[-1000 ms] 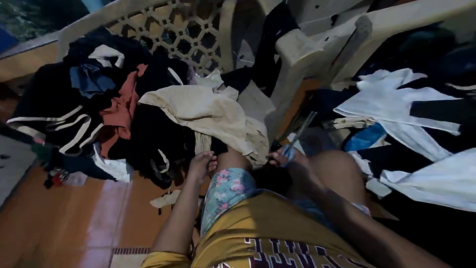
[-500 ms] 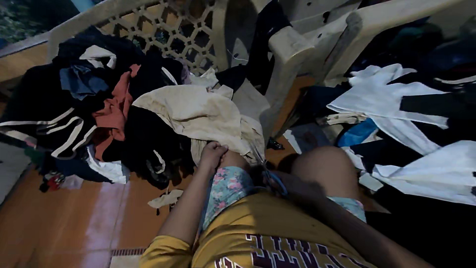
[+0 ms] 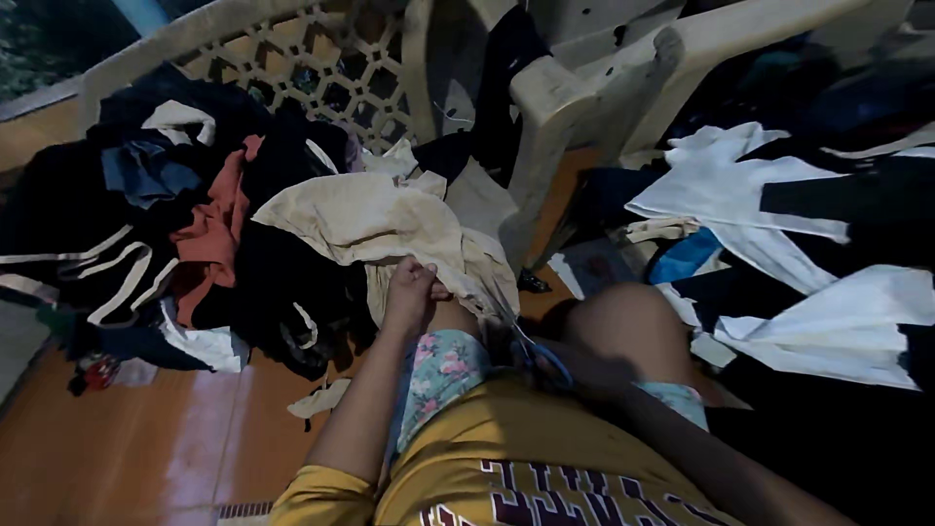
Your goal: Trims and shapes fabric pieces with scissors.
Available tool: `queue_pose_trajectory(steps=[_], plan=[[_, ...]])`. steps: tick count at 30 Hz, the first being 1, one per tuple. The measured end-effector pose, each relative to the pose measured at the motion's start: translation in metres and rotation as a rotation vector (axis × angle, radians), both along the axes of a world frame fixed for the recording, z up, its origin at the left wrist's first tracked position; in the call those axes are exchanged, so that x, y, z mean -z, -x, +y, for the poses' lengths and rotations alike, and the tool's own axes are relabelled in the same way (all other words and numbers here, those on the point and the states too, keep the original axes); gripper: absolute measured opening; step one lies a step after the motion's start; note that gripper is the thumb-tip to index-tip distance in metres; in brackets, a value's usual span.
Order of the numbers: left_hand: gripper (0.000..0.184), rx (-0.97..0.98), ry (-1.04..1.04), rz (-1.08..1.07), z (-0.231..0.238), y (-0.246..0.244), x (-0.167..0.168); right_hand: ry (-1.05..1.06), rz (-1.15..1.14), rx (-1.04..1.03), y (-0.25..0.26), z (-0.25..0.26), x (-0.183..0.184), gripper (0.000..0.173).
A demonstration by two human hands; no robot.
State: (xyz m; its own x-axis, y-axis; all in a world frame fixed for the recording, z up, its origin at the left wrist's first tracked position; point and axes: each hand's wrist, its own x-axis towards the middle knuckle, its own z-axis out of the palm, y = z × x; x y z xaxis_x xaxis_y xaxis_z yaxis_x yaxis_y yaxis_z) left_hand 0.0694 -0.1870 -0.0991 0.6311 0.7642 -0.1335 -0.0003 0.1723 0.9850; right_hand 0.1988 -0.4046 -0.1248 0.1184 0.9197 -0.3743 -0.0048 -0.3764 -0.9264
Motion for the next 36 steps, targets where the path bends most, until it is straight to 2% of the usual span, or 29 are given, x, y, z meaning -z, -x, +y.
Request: queue_pose_trajectory(steps=[2, 5, 8, 10, 11, 12, 13, 15, 17, 19, 20, 21, 23, 25, 26, 27, 28, 29, 31, 33, 36], plan=[[0.014, -0.011, 0.072, -0.069, -0.006, -0.004, -0.004, -0.07, 0.028, -0.08, -0.013, -0.003, 0.026, 0.059], [0.022, -0.015, 0.157, -0.144, -0.014, -0.011, -0.005, -0.122, 0.071, -0.125, -0.015, -0.004, 0.029, 0.068], [0.02, -0.014, 0.298, -0.189, -0.021, -0.018, 0.002, -0.153, 0.109, -0.076, -0.012, -0.008, 0.021, 0.081], [0.022, -0.038, 0.582, -0.193, -0.028, -0.02, 0.013, -0.132, 0.073, -0.01, -0.009, -0.013, 0.001, 0.071], [0.022, -0.025, 0.709, -0.164, -0.033, -0.02, 0.019, -0.065, 0.053, 0.005, -0.007, -0.015, -0.019, 0.057], [0.022, 0.031, 0.776, -0.119, -0.038, -0.02, 0.025, -0.044, 0.051, 0.029, -0.006, -0.016, -0.023, 0.054], [0.019, 0.139, 0.791, -0.052, -0.044, -0.018, 0.028, -0.113, 0.08, 0.056, -0.009, -0.017, -0.008, 0.062], [0.016, 0.365, 0.709, 0.134, -0.051, -0.016, 0.029, -0.288, 0.168, 0.091, -0.017, -0.019, 0.034, 0.081], [0.019, 0.549, 0.413, 0.372, -0.05, -0.017, 0.025, -0.304, 0.161, 0.127, -0.017, -0.022, 0.039, 0.088], [0.029, 0.735, -0.029, 0.663, -0.045, -0.018, 0.017, -0.339, 0.139, 0.142, -0.017, -0.025, 0.036, 0.087], [0.035, 0.815, -0.165, 0.748, -0.042, -0.02, 0.011, -0.381, 0.14, 0.14, -0.018, -0.026, 0.04, 0.082], [0.04, 0.855, -0.214, 0.787, -0.041, -0.022, 0.005, -0.416, 0.147, 0.139, -0.019, -0.027, 0.042, 0.077], [0.05, 0.801, -0.162, 0.725, -0.041, -0.027, -0.008, -0.448, 0.19, 0.175, -0.016, -0.029, 0.04, 0.075], [0.051, 0.668, 0.02, 0.408, -0.042, -0.035, -0.019, -0.382, 0.196, 0.197, -0.009, -0.032, 0.023, 0.082], [0.057, 0.672, 0.145, 0.227, -0.04, -0.042, -0.027, -0.323, 0.187, 0.182, -0.006, -0.034, 0.009, 0.082], [0.061, 0.661, 0.229, 0.097, -0.039, -0.049, -0.034, -0.259, 0.155, 0.174, -0.002, -0.035, -0.007, 0.076], [0.064, 0.626, 0.271, 0.011, -0.04, -0.056, -0.041, -0.186, 0.089, 0.164, 0.003, -0.035, -0.025, 0.062], [0.065, 0.593, 0.286, -0.044, -0.041, -0.063, -0.044, -0.148, 0.037, 0.127, 0.002, -0.035, -0.027, 0.058], [0.065, 0.567, 0.285, -0.103, -0.042, -0.07, -0.048, -0.17, 0.027, 0.07, -0.006, -0.035, 0.001, 0.062], [0.064, 0.549, 0.278, -0.126, -0.044, -0.073, -0.046, -0.192, 0.05, 0.081, -0.007, -0.035, 0.016, 0.062], [0.063, 0.525, 0.289, -0.157, -0.048, -0.072, -0.04, -0.223, 0.036, 0.162, -0.004, -0.037, 0.018, 0.057]])
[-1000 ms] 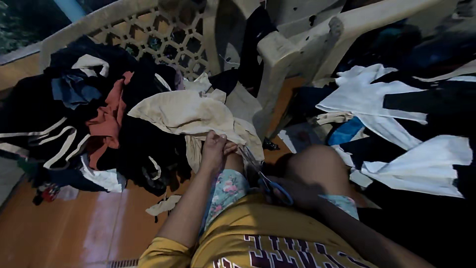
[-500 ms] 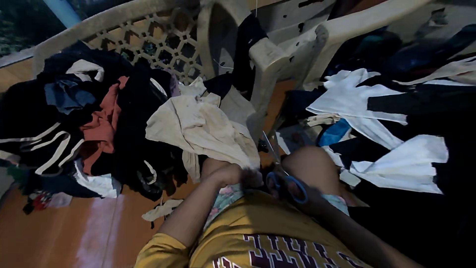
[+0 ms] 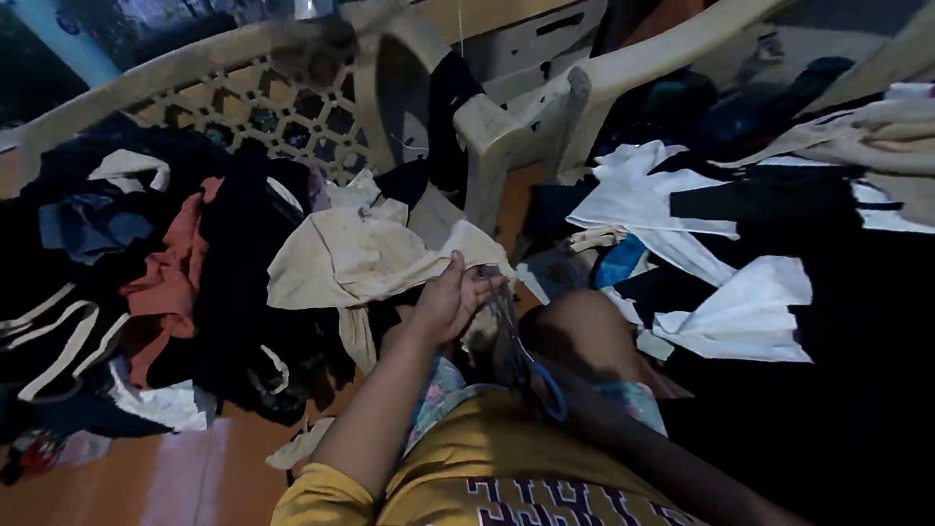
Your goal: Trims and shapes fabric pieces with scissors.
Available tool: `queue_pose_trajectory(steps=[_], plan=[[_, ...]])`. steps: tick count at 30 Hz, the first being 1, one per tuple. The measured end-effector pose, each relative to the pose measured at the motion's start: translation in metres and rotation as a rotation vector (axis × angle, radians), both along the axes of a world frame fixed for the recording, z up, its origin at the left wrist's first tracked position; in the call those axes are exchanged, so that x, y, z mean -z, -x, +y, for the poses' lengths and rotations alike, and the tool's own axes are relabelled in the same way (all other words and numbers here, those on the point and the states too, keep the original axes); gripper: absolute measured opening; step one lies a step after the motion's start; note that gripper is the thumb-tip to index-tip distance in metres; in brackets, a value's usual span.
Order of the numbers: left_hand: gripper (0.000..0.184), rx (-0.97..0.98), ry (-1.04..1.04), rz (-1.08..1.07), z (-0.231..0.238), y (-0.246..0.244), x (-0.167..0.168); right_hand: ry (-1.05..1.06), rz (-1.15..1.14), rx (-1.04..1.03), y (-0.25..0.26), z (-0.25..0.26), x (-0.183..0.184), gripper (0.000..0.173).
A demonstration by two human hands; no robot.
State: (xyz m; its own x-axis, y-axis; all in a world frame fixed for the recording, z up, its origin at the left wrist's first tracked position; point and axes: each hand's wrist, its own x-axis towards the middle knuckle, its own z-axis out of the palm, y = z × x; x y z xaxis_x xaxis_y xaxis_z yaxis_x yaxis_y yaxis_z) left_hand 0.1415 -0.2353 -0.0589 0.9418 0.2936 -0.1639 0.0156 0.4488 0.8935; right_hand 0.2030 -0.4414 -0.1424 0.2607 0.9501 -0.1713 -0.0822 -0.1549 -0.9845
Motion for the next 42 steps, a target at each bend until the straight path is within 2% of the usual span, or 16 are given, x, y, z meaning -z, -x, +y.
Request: queue_pose_trajectory(steps=[4, 6, 7, 9, 13, 16, 18, 22, 26, 32, 34, 36, 39, 42], plan=[[0.065, -0.004, 0.013, -0.039, -0.006, 0.003, 0.01, 0.108, -0.027, 0.054, 0.004, 0.005, -0.031, 0.038], [0.066, 0.002, 0.012, -0.033, -0.01, 0.004, 0.013, 0.008, -0.031, 0.075, 0.003, 0.008, -0.023, 0.038], [0.066, 0.001, 0.019, -0.027, -0.012, 0.004, 0.014, -0.002, 0.001, 0.084, 0.0, 0.009, -0.022, 0.038], [0.065, -0.008, 0.039, -0.022, -0.017, 0.004, 0.015, 0.13, 0.033, 0.161, 0.006, 0.012, -0.046, 0.035], [0.063, 0.008, 0.023, -0.06, -0.02, 0.007, 0.022, 0.009, 0.078, 0.227, 0.005, 0.017, -0.035, 0.03], [0.062, 0.044, -0.033, -0.043, -0.023, 0.009, 0.02, 0.173, 0.109, 0.253, 0.008, 0.018, -0.079, 0.027], [0.062, 0.065, -0.065, -0.044, -0.024, 0.01, 0.02, 0.217, 0.094, 0.268, 0.008, 0.019, -0.089, 0.026], [0.061, 0.054, -0.044, -0.065, -0.024, 0.009, 0.021, 0.143, 0.11, 0.276, 0.008, 0.017, -0.083, 0.024], [0.064, 0.056, -0.074, -0.05, -0.023, 0.009, 0.023, -0.074, 0.112, 0.256, 0.002, 0.018, -0.026, 0.03], [0.066, 0.059, -0.008, -0.061, -0.024, 0.01, 0.023, -0.044, 0.042, 0.28, 0.005, 0.017, -0.023, 0.025], [0.064, 0.07, -0.039, 0.003, -0.022, 0.011, 0.019, -0.007, 0.03, 0.28, 0.007, 0.015, -0.026, 0.023], [0.054, 0.024, -0.15, 0.151, -0.017, 0.015, 0.008, 0.108, -0.011, 0.259, 0.007, 0.014, -0.044, 0.024], [0.047, -0.001, -0.452, 0.491, 0.0, 0.026, -0.018, 0.366, -0.033, 0.157, 0.008, 0.015, -0.093, 0.031], [0.047, -0.052, -0.7, 0.693, 0.011, 0.041, -0.036, 0.447, -0.046, 0.033, 0.009, 0.016, -0.107, 0.032]])
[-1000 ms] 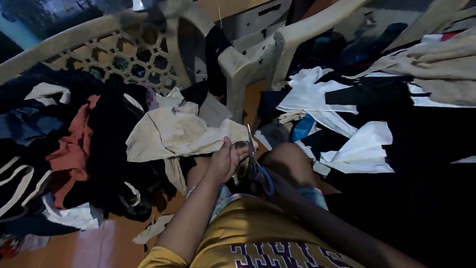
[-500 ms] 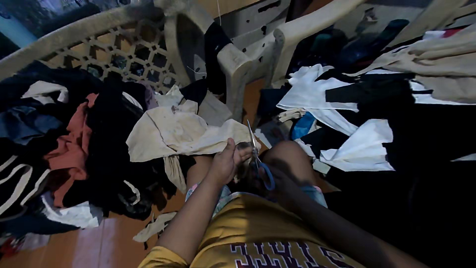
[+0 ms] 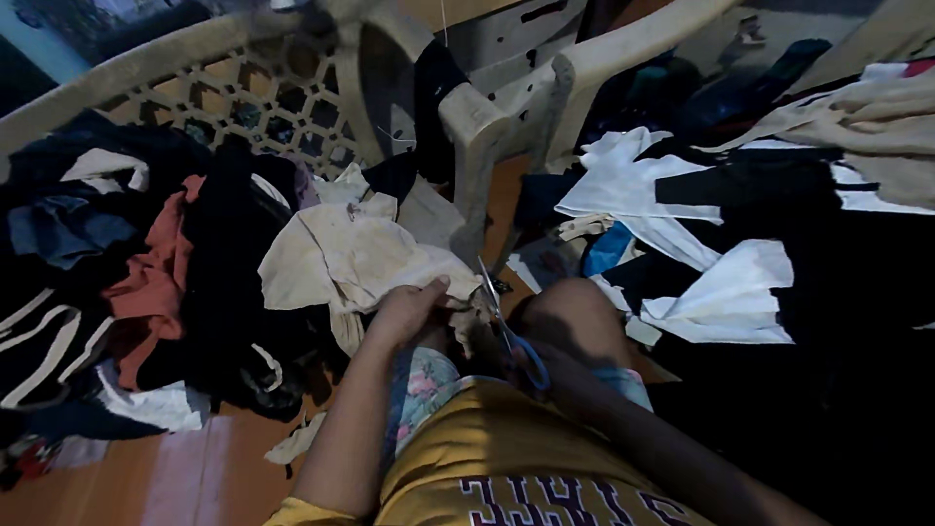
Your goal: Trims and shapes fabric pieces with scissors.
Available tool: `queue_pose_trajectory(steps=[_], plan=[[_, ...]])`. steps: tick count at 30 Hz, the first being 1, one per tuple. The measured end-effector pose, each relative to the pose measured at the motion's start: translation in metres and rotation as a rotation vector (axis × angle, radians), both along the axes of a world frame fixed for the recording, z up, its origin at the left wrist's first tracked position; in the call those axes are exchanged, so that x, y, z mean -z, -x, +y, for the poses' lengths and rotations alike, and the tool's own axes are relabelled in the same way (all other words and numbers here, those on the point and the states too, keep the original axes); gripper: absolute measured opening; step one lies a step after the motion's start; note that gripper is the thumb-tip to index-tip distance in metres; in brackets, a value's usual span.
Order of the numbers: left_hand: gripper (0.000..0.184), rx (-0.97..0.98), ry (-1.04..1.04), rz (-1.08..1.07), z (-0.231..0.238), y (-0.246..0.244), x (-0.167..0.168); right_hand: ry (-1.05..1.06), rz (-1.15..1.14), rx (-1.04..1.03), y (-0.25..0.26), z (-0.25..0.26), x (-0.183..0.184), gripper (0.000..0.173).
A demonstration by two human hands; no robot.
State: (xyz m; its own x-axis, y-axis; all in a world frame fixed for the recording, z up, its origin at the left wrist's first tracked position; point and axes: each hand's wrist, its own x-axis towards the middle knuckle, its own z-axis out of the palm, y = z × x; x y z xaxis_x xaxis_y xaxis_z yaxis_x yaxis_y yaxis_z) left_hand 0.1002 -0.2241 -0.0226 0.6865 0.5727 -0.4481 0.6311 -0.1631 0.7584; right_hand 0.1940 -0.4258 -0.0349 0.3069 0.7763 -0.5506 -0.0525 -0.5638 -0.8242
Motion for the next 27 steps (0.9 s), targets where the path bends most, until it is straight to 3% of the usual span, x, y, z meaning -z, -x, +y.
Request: queue_pose_trajectory(steps=[1, 3, 5, 10, 13, 19, 27], plan=[[0.043, -0.029, -0.02, -0.024, 0.003, 0.005, 0.0, -0.062, 0.01, -0.062, -0.002, -0.003, 0.008, 0.033], [0.024, -0.094, 0.034, -0.193, 0.01, 0.013, 0.009, -0.369, 0.063, -0.178, -0.013, -0.009, 0.066, 0.039], [0.017, -0.132, 0.134, -0.34, 0.014, 0.022, 0.014, -0.319, 0.054, -0.163, -0.009, -0.006, 0.087, 0.043], [0.031, -0.131, 0.234, -0.488, 0.026, 0.044, 0.017, -0.269, 0.057, -0.303, -0.006, 0.002, 0.079, 0.058], [0.029, -0.15, 0.201, -0.498, 0.03, 0.058, 0.018, -0.248, 0.038, -0.363, -0.001, 0.011, 0.074, 0.042], [0.034, -0.205, 0.131, -0.507, 0.034, 0.086, 0.024, -0.2, 0.006, -0.466, 0.006, 0.034, 0.071, 0.031], [0.034, -0.108, 0.271, -0.56, 0.043, 0.111, 0.03, -0.288, 0.027, -0.608, -0.003, 0.057, 0.088, 0.071]])
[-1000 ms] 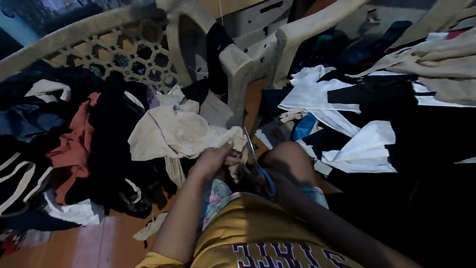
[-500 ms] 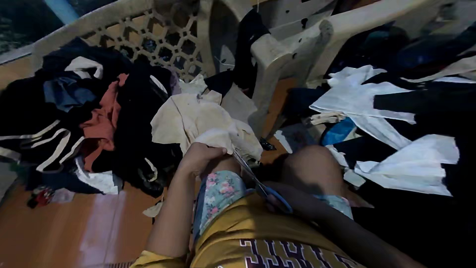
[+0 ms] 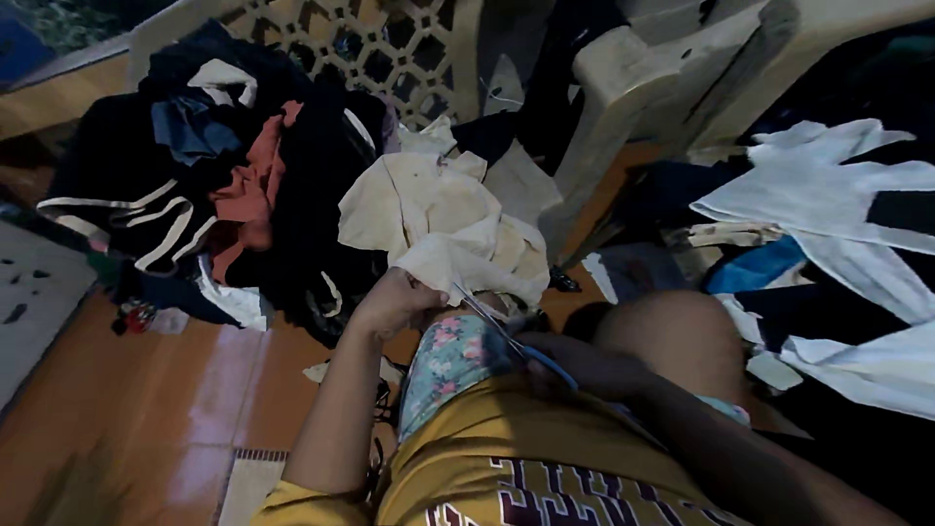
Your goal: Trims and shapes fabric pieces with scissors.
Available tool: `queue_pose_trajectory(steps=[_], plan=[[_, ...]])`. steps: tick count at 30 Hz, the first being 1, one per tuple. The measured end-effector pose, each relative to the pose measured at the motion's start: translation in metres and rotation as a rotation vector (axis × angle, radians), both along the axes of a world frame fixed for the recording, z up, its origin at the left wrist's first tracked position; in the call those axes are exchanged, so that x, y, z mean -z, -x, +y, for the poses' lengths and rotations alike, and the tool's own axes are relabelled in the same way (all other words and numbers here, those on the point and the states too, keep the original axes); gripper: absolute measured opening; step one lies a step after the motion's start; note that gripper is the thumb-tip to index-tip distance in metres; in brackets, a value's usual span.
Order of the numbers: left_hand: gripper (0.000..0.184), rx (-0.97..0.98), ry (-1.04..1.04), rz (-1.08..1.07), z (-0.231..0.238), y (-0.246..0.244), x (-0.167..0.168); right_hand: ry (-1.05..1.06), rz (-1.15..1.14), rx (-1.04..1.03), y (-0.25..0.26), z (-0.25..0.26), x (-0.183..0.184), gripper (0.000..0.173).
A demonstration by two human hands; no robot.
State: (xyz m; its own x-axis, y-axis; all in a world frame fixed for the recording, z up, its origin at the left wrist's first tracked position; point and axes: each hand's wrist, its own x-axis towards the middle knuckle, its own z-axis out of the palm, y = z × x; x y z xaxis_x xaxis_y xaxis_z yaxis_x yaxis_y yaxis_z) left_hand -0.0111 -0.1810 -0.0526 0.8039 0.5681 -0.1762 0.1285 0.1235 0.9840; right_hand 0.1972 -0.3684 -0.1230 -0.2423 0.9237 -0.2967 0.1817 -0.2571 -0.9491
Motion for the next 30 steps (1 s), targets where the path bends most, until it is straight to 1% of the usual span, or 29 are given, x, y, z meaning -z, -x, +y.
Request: queue_pose_trajectory(steps=[1, 4, 5, 8, 10, 15, 20, 24, 30], plan=[[0.033, 0.011, 0.022, -0.014, 0.0, 0.002, -0.001, -0.008, 0.014, -0.013, 0.001, 0.001, -0.002, 0.071], [0.032, 0.066, 0.075, -0.082, 0.003, 0.01, 0.001, -0.029, 0.009, -0.061, 0.004, 0.005, -0.007, 0.059], [0.032, 0.089, 0.089, -0.111, 0.004, 0.011, 0.003, -0.032, 0.005, -0.076, 0.005, 0.005, -0.008, 0.06], [0.033, 0.132, 0.12, -0.148, 0.006, 0.014, 0.007, -0.039, 0.007, -0.101, 0.007, 0.006, -0.01, 0.07], [0.033, 0.152, 0.138, -0.152, 0.006, 0.014, 0.008, -0.045, 0.02, -0.093, 0.008, 0.006, -0.011, 0.073], [0.033, 0.213, 0.142, -0.174, 0.006, 0.012, 0.009, -0.053, 0.04, -0.091, 0.009, 0.005, -0.015, 0.066], [0.032, 0.229, 0.135, -0.182, 0.008, 0.012, 0.008, -0.056, 0.038, -0.081, 0.01, 0.006, -0.015, 0.065], [0.032, 0.257, 0.137, -0.19, 0.008, 0.012, 0.008, -0.065, 0.094, -0.091, 0.008, 0.005, -0.014, 0.055], [0.032, 0.273, 0.126, -0.192, 0.008, 0.011, 0.008, -0.078, 0.144, -0.099, 0.008, -0.001, -0.014, 0.05]])
